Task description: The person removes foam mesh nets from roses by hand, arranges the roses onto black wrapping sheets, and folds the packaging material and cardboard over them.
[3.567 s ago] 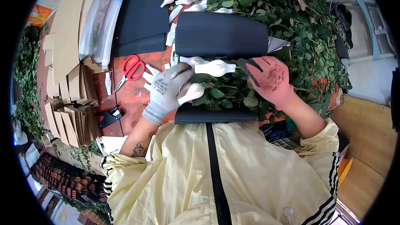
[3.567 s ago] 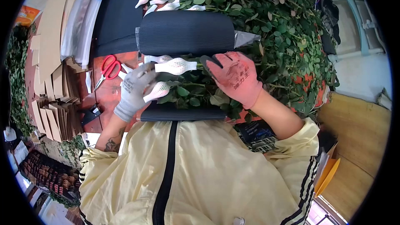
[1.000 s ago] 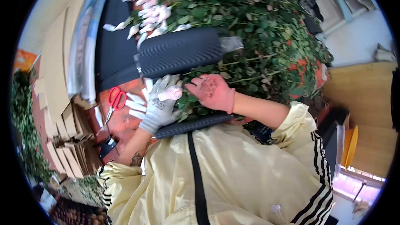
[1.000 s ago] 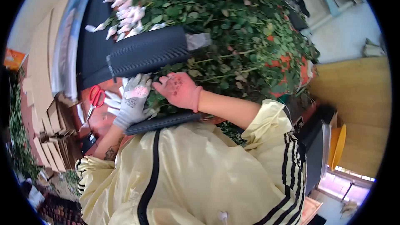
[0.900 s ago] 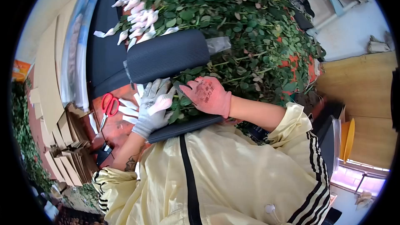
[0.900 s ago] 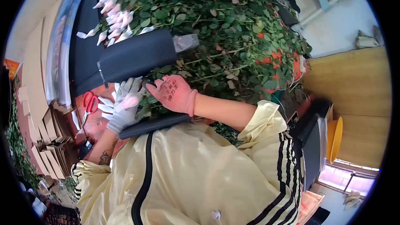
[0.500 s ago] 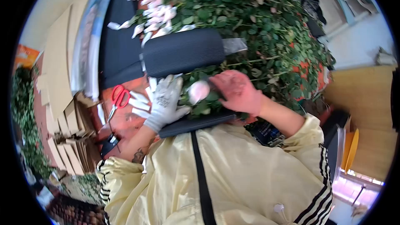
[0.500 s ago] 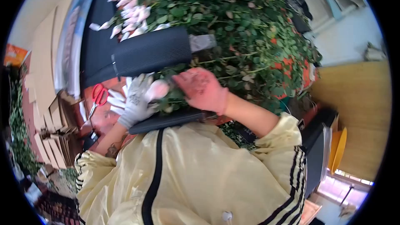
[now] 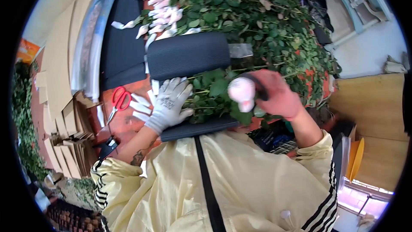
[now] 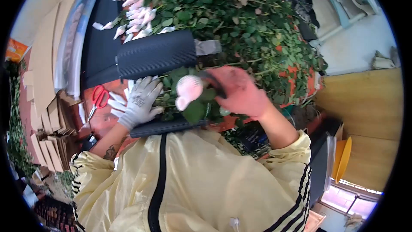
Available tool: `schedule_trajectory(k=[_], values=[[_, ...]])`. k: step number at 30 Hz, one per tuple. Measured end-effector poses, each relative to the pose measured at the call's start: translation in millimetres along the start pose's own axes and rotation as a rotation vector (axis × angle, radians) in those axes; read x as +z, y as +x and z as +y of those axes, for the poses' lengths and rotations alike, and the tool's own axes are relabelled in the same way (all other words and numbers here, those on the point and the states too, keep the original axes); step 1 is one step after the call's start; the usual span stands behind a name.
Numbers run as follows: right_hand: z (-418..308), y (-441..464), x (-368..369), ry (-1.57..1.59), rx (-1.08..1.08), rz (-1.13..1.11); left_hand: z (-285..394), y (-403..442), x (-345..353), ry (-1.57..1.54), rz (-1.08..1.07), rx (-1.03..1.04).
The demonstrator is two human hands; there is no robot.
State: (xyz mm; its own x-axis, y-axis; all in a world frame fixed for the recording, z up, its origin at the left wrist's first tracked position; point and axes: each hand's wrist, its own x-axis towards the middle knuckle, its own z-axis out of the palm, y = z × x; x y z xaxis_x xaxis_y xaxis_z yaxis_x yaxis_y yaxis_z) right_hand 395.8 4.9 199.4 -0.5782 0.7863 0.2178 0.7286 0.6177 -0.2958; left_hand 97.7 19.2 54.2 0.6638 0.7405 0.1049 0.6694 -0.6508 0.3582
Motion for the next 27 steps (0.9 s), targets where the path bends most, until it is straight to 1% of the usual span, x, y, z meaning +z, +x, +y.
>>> schedule_trajectory(k=[2, 4, 5, 6, 7, 8, 10, 12, 14, 15, 17, 18, 19, 21, 22, 23, 24, 26, 27], values=[[29.1, -38.3, -32.3, 0.173, 0.267, 0.227, 0.6, 0.1, 1.7, 0.002, 0.0, -0.003], [53.5, -55.5, -95.2, 0.273, 0.524, 0.608, 4.9, 1.0, -0.7, 0.013, 0.017, -0.013], [65.7, -64.1, -126.7, 0.342, 0.619, 0.817, 6.1, 1.7, -3.1, -0.025, 0.002, -0.009], [101.3, -83.3, -169.8, -0.073, 0.589, 0.854, 7.1, 1.8, -4.0, -0.028, 0.015, -0.003], [133.4, -108.8, -215.6, -0.084, 0.632, 0.964, 8.2, 2.6, -4.6, -0.026, 0.006, -0.01], [130.6, -110.3, -249.3, -0.103, 0.574, 1.079, 9.2, 3.4, -4.5, -0.022, -0.001, -0.023], [184.3, -178.2, -354.5, -0.38, 0.604, 1.21, 9.1, 4.0, -4.3, -0.028, 0.013, -0.009], [161.9, -174.2, -387.9, -0.554, 0.658, 1.315, 9.3, 2.9, -4.7, -0.017, 0.016, -0.003], [129.5, -122.8, -380.9, -0.46, 0.466, 1.281, 8.3, 3.7, -3.8, -0.031, 0.003, -0.006], [119.5, -100.6, -375.6, -0.442, 0.48, 1.292, 9.1, 3.5, -4.0, -0.016, 0.01, -0.005], [120.1, -48.6, -361.8, -0.783, 0.343, 1.046, 6.5, 3.9, -4.9, -0.006, -0.02, 0.016], [119.9, -21.5, -329.3, -0.755, 0.387, 0.961, 3.8, 2.4, -5.4, -0.011, -0.037, 0.026], [119.4, 5.3, -296.8, -0.727, 0.429, 0.876, -2.3, -0.9, -2.5, -0.065, 0.022, 0.064], [79.5, 85.5, -183.4, -0.635, -0.104, 0.767, -10.5, -8.4, -9.0, -0.186, 0.108, 0.086], [60.1, 100.4, -145.5, -0.577, -0.001, 0.574, -12.9, -15.0, -13.2, -0.264, 0.196, 0.097], [40.7, 115.2, -107.3, -0.525, 0.109, 0.384, -15.5, -24.6, -17.8, -0.281, 0.203, 0.025], [64.1, 121.9, -82.0, -0.749, 0.104, 0.111, -17.1, -34.6, -22.3, -0.302, 0.21, -0.049], [52.4, 96.6, -26.0, -0.976, -0.219, 0.299, -20.0, -51.1, -30.8, -0.319, 0.247, -0.121], [29.1, 86.3, -12.8, -0.656, -0.271, 0.251, -20.6, -61.7, -32.2, -0.385, 0.111, -0.255]])
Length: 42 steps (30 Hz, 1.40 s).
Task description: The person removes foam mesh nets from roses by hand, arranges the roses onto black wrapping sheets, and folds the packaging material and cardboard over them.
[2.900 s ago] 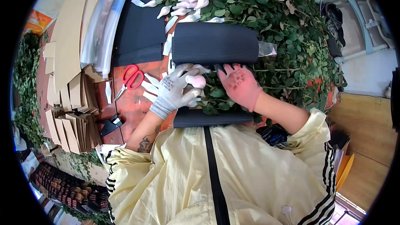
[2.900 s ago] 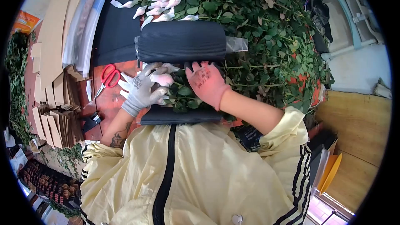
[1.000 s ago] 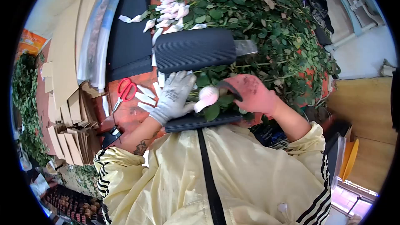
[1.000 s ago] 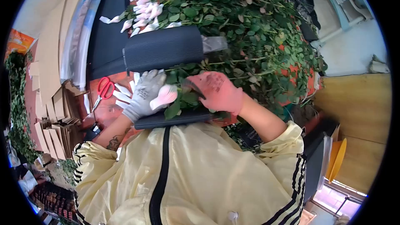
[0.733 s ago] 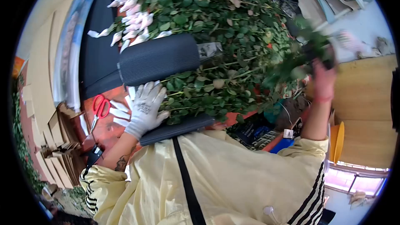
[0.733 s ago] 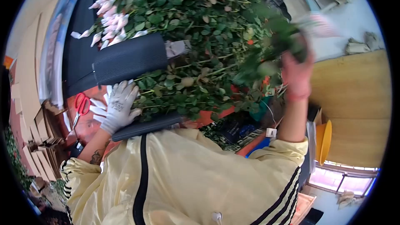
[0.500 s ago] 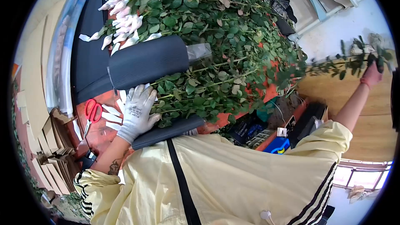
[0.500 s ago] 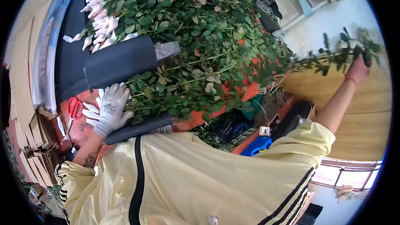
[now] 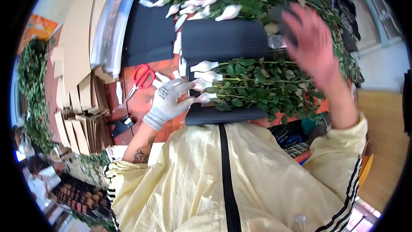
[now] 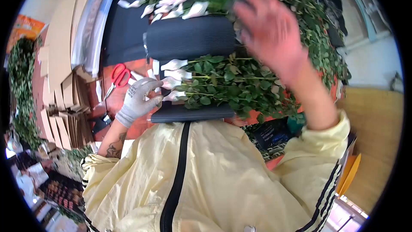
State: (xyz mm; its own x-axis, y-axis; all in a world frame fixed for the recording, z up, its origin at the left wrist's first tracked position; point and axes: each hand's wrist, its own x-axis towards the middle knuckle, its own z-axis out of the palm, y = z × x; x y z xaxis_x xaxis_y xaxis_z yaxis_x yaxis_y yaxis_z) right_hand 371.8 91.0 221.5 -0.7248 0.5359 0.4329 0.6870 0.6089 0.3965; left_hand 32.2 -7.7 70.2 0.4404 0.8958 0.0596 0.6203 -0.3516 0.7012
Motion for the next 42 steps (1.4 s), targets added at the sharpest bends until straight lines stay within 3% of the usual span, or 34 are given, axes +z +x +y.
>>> schedule_trajectory(k=[1, 3, 6, 8, 9, 11, 15, 18, 20, 23, 27, 29, 31, 33, 35, 37, 38, 39, 40, 42], values=[[-31.3, -4.7, -9.6, 0.323, -0.01, -0.008, -2.2, -9.0, 1.3, -0.05, -0.116, -0.157], [-96.9, -23.0, -11.2, 0.54, -0.069, -0.285, -8.4, -16.8, 11.8, -0.078, -0.047, -0.113], [-143.8, -36.8, 37.7, 0.578, -0.16, -0.437, -10.4, -10.5, 17.2, 0.015, -0.207, -0.064], [-152.8, -39.4, 67.7, 0.658, -0.141, -0.732, -15.9, -5.7, 21.9, -0.001, -0.232, -0.038], [-151.4, -34.1, 71.9, 0.661, -0.152, -0.732, -17.7, -3.4, 24.2, -0.014, -0.25, -0.011], [-152.0, -30.2, 74.4, 0.645, -0.158, -0.963, -16.2, -1.6, 28.3, -0.018, -0.306, -0.038], [-151.4, -42.5, 84.3, 0.781, -0.155, -0.767, -21.4, 3.9, 31.3, -0.015, -0.281, 0.02], [-155.2, -29.9, 77.2, 0.684, -0.252, -0.961, -16.6, 10.4, 26.0, -0.019, -0.343, 0.03], [-159.3, -43.0, 88.7, 0.705, -0.222, -0.913, -12.6, 13.7, 25.5, 0.197, -0.455, 0.067], [-159.7, -48.6, 94.7, 0.756, -0.18, -0.857, -20.9, 7.4, 23.9, 0.092, -0.322, 0.219], [-159.9, -54.0, 100.1, 0.771, -0.19, -0.84, -43.8, -8.7, 9.8, 0.069, -0.351, 0.269], [-161.4, -57.7, 102.2, 0.796, -0.157, -0.832, -59.5, -26.8, -4.3, 0.176, -0.253, 0.11], [-156.7, -53.4, 96.7, 0.842, -0.182, -0.777, -31.2, -19.7, -38.7, 0.329, -0.147, -0.106], [-158.6, -59.6, 100.2, 0.835, -0.221, -0.708, -5.9, -6.6, -57.6, 0.316, -0.177, -0.202], [-158.9, -56.3, 98.9, 0.831, -0.306, -0.645, 21.6, 10.4, -49.6, -0.051, -0.443, -0.069], [-155.6, -46.0, 94.0, 0.75, -0.342, -0.828, 19.2, 24.1, -11.1, -0.349, -0.54, 0.099], [-152.7, -39.7, 87.6, 0.702, -0.376, -0.892, 15.0, 26.1, -2.8, -0.351, -0.503, 0.087], [-149.3, -32.7, 79.8, 0.685, -0.414, -0.888, 10.6, 28.3, 3.8, -0.34, -0.596, 0.088], [-146.3, -27.0, 71.1, 0.678, -0.301, -0.802, 7.8, 29.9, 7.3, -0.332, -0.695, 0.089], [-146.0, -24.4, 62.7, 0.61, -0.139, -0.696, 7.0, 27.0, 9.0, -0.308, -0.693, 0.054]])
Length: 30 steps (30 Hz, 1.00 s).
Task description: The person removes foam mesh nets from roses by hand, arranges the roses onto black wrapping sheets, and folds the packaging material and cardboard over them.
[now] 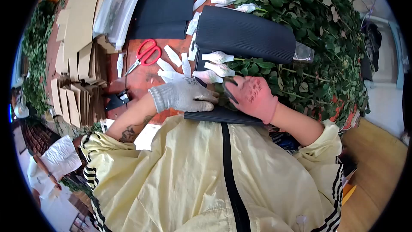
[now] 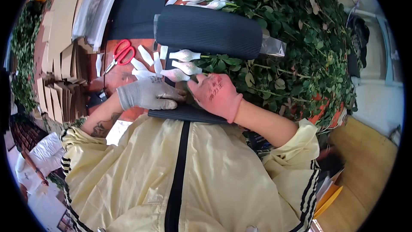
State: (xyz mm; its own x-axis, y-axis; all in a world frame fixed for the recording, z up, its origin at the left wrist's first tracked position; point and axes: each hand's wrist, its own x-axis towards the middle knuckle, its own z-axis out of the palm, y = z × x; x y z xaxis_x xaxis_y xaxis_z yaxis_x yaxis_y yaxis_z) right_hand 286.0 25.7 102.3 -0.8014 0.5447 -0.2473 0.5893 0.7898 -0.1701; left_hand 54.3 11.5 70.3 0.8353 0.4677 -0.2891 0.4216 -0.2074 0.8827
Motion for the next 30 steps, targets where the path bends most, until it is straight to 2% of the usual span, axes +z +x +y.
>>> schedule_trajectory(k=[2, 5, 7, 11, 13, 15, 17, 18, 20, 21, 23, 24, 25, 27, 30], values=[[-1.4, 6.9, 17.9, -0.036, 0.022, -0.068, 6.2, -1.3, -2.7, 0.036, -0.047, -0.071], [2.7, 14.6, 25.7, -0.05, 0.04, -0.149, 2.4, -5.0, 4.3, 0.064, 0.011, -0.058], [11.8, 10.0, 36.3, -0.026, -0.039, 0.01, -2.4, -6.4, 11.2, 0.045, 0.039, -0.057], [23.3, 4.5, 35.3, -0.015, -0.132, 0.051, 2.1, -7.0, 9.3, 0.066, 0.009, -0.107], [16.1, 7.3, 32.1, -0.048, -0.059, -0.101, 7.8, -8.0, 5.6, 0.056, 0.012, -0.103], [12.1, 3.3, 34.1, -0.056, -0.06, -0.115, 3.7, -10.4, 8.3, 0.043, 0.013, -0.106], [10.5, 3.1, 34.9, -0.06, -0.058, -0.128, -12.0, -12.3, 18.1, 0.011, 0.225, 0.153], [9.2, 3.0, 34.1, -0.07, -0.05, -0.148, -5.6, -13.2, 13.7, 0.007, 0.219, 0.152], [10.0, 5.6, 31.4, -0.087, -0.046, -0.162, 12.4, -15.3, -3.9, 0.266, 0.47, -0.15], [9.3, 6.3, 30.2, -0.09, -0.045, -0.169, 11.7, -11.6, -4.7, 0.267, 0.471, -0.152], [9.0, 4.8, 32.1, -0.099, -0.054, -0.183, 3.1, -1.1, 0.3, 0.63, 0.324, -0.28], [11.2, 4.0, 37.8, -0.102, -0.075, -0.094, -24.7, 3.5, 10.5, 0.756, 0.328, -0.097], [13.2, 3.8, 42.6, -0.103, -0.094, -0.005, -34.3, 3.7, 8.6, 0.755, 0.333, -0.098], [15.7, 3.6, 49.5, -0.099, -0.081, -0.015, -46.3, 3.3, 5.4, 0.673, 0.322, 0.134], [16.6, 4.7, 45.6, -0.035, -0.042, -0.088, -57.9, -0.1, 2.9, 0.64, 0.354, 0.238]])
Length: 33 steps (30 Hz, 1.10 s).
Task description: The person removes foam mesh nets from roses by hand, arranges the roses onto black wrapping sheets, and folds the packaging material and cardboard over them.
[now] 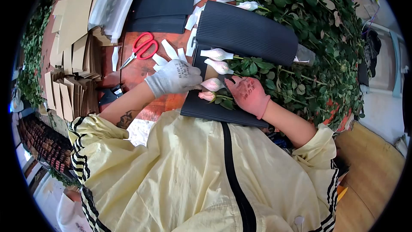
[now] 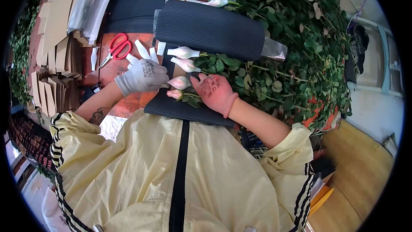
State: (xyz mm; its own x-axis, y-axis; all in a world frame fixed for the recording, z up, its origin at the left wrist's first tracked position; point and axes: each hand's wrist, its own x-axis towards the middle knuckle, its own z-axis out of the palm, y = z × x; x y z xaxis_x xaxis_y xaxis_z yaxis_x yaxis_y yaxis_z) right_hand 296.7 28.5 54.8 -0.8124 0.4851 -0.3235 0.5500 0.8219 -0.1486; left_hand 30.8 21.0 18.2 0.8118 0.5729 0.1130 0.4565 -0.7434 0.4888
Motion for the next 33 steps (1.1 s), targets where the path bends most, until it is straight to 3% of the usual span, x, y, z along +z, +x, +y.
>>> schedule_trajectory(k=[5, 7, 9, 10, 11, 15, 17, 19, 21, 23, 26, 29, 33], values=[[0.9, -0.8, 3.3, 0.054, 0.02, -0.036, -3.5, -28.8, -18.8, 0.029, -0.048, -0.083], [1.4, -0.8, -1.1, 0.063, 0.023, -0.071, -19.6, -58.1, -31.5, -0.109, -0.017, -0.265], [-1.2, -1.1, -3.9, 0.004, 0.003, -0.085, -10.5, -72.3, -57.8, 0.163, -0.196, -0.631], [-3.4, -0.5, -6.1, -0.06, -0.022, -0.109, -1.7, -74.1, -61.9, 0.428, -0.037, -0.665], [-5.1, 0.3, -9.6, -0.065, -0.038, -0.103, 3.8, -68.7, -67.1, 0.436, -0.035, -0.68], [-5.1, -1.3, -9.0, -0.062, -0.055, -0.033, 34.3, -5.5, -48.0, -0.131, 0.304, -0.143], [-2.8, -0.2, -11.8, -0.097, -0.056, -0.057, 39.0, 19.0, -25.6, -0.239, 0.156, -0.14], [-3.9, -3.4, -22.9, -0.065, -0.053, -0.103, 26.3, 21.8, 3.9, -0.215, 0.143, -0.135], [-7.8, -14.1, -31.9, -0.093, -0.103, 0.113, 19.4, 23.2, 13.4, -0.196, 0.11, -0.121], [-16.7, -11.0, -35.6, 0.004, -0.052, 0.037, 22.0, 26.5, 9.8, -0.224, -0.001, -0.222], [-14.8, 6.7, -23.4, 0.095, -0.048, -0.114, 21.4, 24.8, 12.0, -0.247, 0.037, -0.208], [-13.6, 4.2, -14.5, 0.153, -0.043, -0.127, 33.9, 20.9, 11.6, -0.182, 0.139, -0.24], [-10.7, -2.6, -24.5, 0.194, -0.079, -0.082, 45.8, 12.8, 4.7, -0.192, 0.114, -0.308]])
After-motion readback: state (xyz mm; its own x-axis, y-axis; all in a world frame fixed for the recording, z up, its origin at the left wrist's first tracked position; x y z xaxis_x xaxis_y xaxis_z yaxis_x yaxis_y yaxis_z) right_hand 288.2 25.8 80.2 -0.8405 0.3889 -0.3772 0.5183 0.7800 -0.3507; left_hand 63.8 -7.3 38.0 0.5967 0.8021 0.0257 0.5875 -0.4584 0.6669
